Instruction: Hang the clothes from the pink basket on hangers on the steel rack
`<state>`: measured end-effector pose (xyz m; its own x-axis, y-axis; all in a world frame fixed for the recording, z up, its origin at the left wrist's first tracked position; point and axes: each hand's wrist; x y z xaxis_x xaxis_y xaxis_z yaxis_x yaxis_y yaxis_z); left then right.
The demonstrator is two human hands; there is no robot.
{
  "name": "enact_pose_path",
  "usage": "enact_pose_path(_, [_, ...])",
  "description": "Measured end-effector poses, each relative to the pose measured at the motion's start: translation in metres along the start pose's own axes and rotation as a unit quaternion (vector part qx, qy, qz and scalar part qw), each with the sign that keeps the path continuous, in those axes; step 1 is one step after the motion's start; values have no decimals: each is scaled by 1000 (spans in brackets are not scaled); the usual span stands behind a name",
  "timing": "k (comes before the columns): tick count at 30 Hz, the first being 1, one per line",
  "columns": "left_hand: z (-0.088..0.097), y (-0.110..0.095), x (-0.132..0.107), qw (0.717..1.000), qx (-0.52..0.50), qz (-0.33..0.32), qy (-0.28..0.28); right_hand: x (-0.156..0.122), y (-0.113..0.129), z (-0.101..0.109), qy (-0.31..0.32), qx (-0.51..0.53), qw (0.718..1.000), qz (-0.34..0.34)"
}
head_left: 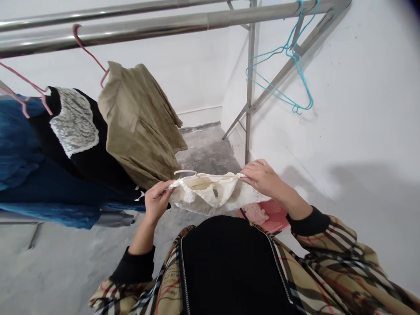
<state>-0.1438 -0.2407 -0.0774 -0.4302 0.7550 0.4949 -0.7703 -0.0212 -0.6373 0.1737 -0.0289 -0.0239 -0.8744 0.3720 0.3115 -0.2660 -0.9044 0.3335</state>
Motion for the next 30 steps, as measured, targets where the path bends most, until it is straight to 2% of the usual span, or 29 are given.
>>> enact_pose_path(3, [5,1,11,1000,9,3,0,0,-2,6,-18,70,997,0])
enact_pose_path(7, [20,8,20,999,0,32,-16,-4,-12,18,-68,88,994,-16])
enact_pose_path(10, [29,16,24,994,-30,61,-91,-6,-18,28,-78,78,993,-33])
enact_pose_path(13, [29,24,25,978,-85,76,-174,-7,-17,35,-84,80,993,-35])
enact_pose_path(15, [24,26,26,970,-110,102,-192,-6,-14,37,-100,82,991,-35])
enact_pose_path(17, [17,27,26,965,-108,142,-193,-5,-11,37,-127,75,989,-32])
enact_pose_path(19, [10,23,28,965,-78,155,-199,-3,-10,36,-149,66,986,-26])
enact_pose_path(21, [6,15,32,974,-17,118,-194,-1,-9,36,-153,65,986,-23])
enact_pose_path(24, [5,0,42,985,82,14,-149,1,-8,37,-149,69,986,-18])
enact_pose_path(26, [5,-8,50,986,117,-29,-117,1,-7,39,-153,62,986,-7])
enact_pose_path(30, [1,-11,64,989,115,-25,-86,0,-4,41,-178,39,983,17])
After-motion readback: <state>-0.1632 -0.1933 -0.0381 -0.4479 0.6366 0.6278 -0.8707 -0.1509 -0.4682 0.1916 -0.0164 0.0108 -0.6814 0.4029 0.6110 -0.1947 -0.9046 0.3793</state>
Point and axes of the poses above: each hand's wrist, its own x-axis towards the middle knuckle, its own z-axis out of the back of the hand, y = z × x, and after that the axes turned 3 degrees about x, right-handed
